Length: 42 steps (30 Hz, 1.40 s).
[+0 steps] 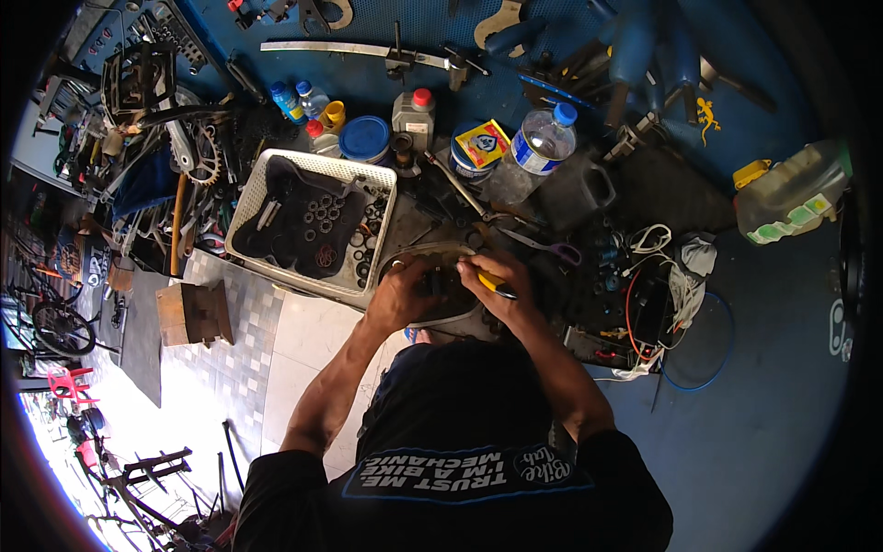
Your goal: The person repeatedly picks small metal bicycle parts from a white basket, scrubs them with a yellow brush in a metal pan, and places them back into the basket. The person also briefly handles a black bicycle component and a small cardboard box.
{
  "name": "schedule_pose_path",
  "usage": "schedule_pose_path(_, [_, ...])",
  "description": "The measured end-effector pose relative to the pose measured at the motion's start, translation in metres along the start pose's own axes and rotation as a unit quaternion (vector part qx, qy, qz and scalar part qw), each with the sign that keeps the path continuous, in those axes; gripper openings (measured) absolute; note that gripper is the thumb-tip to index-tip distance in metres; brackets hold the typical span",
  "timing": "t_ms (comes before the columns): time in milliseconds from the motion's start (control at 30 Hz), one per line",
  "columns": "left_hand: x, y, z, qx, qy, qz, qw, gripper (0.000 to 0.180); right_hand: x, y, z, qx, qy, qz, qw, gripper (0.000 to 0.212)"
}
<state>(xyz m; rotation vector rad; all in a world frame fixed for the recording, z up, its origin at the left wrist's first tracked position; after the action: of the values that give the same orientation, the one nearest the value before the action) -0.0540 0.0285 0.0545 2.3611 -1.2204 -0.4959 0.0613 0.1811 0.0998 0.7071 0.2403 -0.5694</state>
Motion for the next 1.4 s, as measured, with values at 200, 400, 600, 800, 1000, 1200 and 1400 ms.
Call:
schedule_pose_path(200, [0.002, -0.004, -0.001, 0.01, -0.003, -0.008, 1.0, 0.065, 0.007, 0.001, -0.01, -0.026, -0.027, -0.002, 0.999, 0.015])
schedule_pose_path(400, [0.004, -0.002, -0.003, -0.016, -0.036, -0.026, 0.999, 0.066, 0.003, 0.002, 0.005, -0.006, 0.01, 0.007, 1.0, 0.017])
schedule_pose_path(600, [0.006, -0.008, 0.012, 0.017, 0.021, 0.015, 1.0, 0.069, 0.019, -0.011, -0.035, -0.039, -0.188, 0.077, 0.978, 0.026])
schedule_pose_path(800, [0.007, -0.01, 0.012, 0.011, 0.038, 0.014, 0.999, 0.068, 0.054, -0.028, -0.049, -0.055, -0.083, 0.083, 0.992, 0.028])
schedule_pose_path(1000, [0.005, -0.003, 0.007, -0.013, 0.008, -0.002, 1.0, 0.068, 0.046, -0.018, -0.046, 0.1, -0.041, 0.1, 0.989, 0.027])
schedule_pose_path(1200, [0.006, -0.001, 0.006, -0.036, 0.009, -0.008, 0.999, 0.07, 0.011, 0.003, -0.014, -0.076, -0.178, 0.067, 0.979, 0.031])
schedule_pose_path(1400, [0.007, -0.003, 0.004, -0.053, -0.027, -0.053, 0.997, 0.066, 0.001, 0.0, -0.003, -0.01, -0.134, 0.063, 0.989, 0.022])
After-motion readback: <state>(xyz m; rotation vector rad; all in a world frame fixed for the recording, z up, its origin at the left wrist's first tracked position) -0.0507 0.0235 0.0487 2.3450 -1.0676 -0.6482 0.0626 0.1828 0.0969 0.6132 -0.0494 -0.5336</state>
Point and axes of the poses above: each hand's wrist, its own x-axis away from the middle knuckle, its own y-axis out of the back of the hand, z = x × y, the point moved 7 cm from there along -x, towards the middle knuckle, and after that the axes turned 1 degree about -z, right-handed, at the moved point
